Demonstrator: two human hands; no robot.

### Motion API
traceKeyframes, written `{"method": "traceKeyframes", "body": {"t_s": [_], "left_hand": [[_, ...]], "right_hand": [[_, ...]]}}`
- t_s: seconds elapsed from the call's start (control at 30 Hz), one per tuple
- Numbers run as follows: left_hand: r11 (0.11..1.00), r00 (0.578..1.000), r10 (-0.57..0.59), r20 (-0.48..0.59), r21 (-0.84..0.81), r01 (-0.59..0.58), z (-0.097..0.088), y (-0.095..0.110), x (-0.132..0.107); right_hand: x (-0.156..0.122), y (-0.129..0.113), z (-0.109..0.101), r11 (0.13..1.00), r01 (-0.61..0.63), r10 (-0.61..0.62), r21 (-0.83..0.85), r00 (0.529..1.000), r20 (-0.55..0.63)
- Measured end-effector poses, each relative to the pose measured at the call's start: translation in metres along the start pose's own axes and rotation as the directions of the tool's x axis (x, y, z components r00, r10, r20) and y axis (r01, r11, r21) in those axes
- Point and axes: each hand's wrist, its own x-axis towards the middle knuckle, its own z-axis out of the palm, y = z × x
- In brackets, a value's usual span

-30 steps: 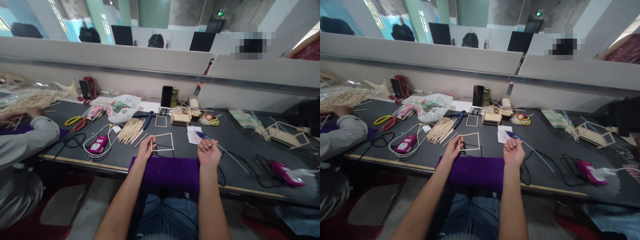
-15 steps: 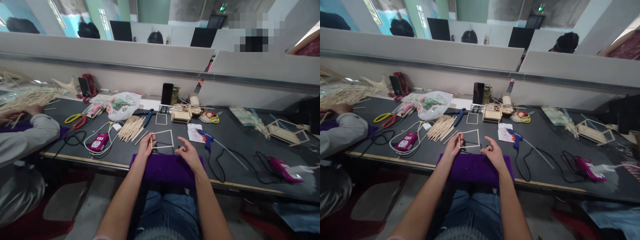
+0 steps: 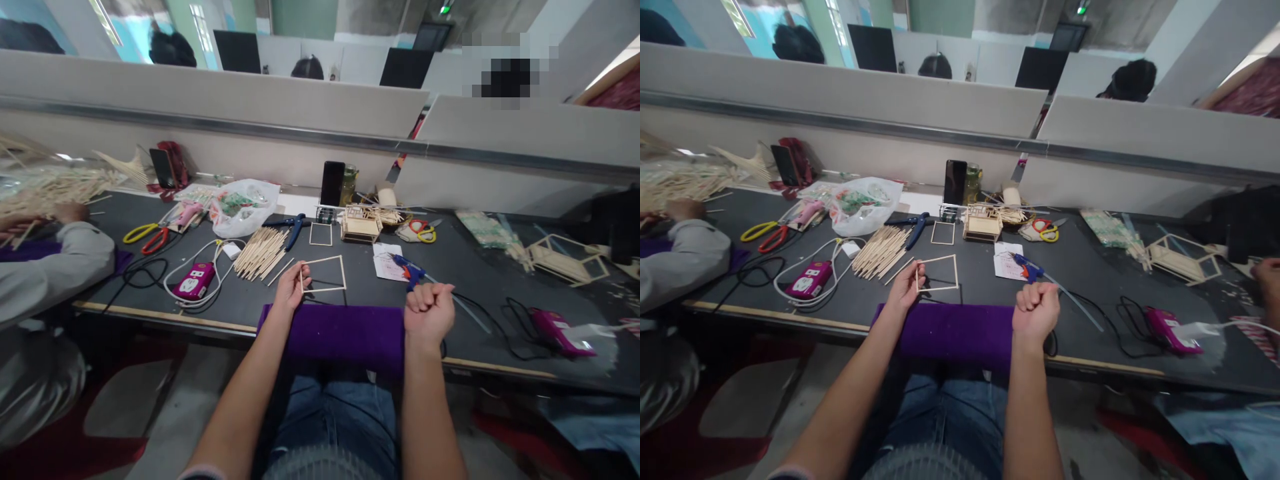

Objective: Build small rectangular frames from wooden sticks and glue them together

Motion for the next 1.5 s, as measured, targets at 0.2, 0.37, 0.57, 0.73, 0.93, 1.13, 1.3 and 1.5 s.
{"method": "traceKeyframes", "body": {"t_s": [0.2,0.37,0.57,0.73,0.93,1.13,1.3,1.5], "left_hand": [[1.0,0.999,-0.02,0.027,-0.002,0.02,-0.001,0.001,-0.001],[0.996,0.994,-0.073,0.075,0.046,0.07,-0.003,0.001,-0.002],[0.996,0.994,-0.084,0.073,0.037,0.082,-0.003,0.0,-0.001],[0.994,0.984,-0.108,0.139,0.008,0.108,-0.003,0.0,-0.003],[0.993,0.986,-0.114,0.122,-0.006,0.116,-0.001,0.001,-0.005],[0.992,0.983,-0.123,0.137,0.014,0.122,-0.001,0.003,-0.007],[0.999,0.993,-0.037,0.114,0.016,0.036,-0.004,0.0,-0.004],[0.956,0.975,0.219,0.041,0.19,-0.222,-0.001,-0.014,0.001]], "right_hand": [[-0.01,0.059,0.042,0.9,-0.309,0.355,-0.307,0.929,0.103],[-0.019,0.108,0.08,0.836,-0.286,0.477,-0.468,0.8,0.364],[-0.013,0.132,0.091,0.838,-0.217,0.459,-0.5,0.776,0.433],[-0.006,0.139,0.093,0.825,-0.025,0.392,-0.565,0.745,0.539],[-0.004,0.137,0.096,0.665,0.271,0.334,-0.696,0.725,0.602],[0.001,0.122,0.079,0.873,-0.068,0.268,-0.483,0.895,0.357],[0.018,0.084,0.047,0.977,-0.206,0.213,-0.062,0.967,0.14],[0.008,0.037,0.013,0.953,-0.214,0.226,-0.216,0.974,0.03]]}}
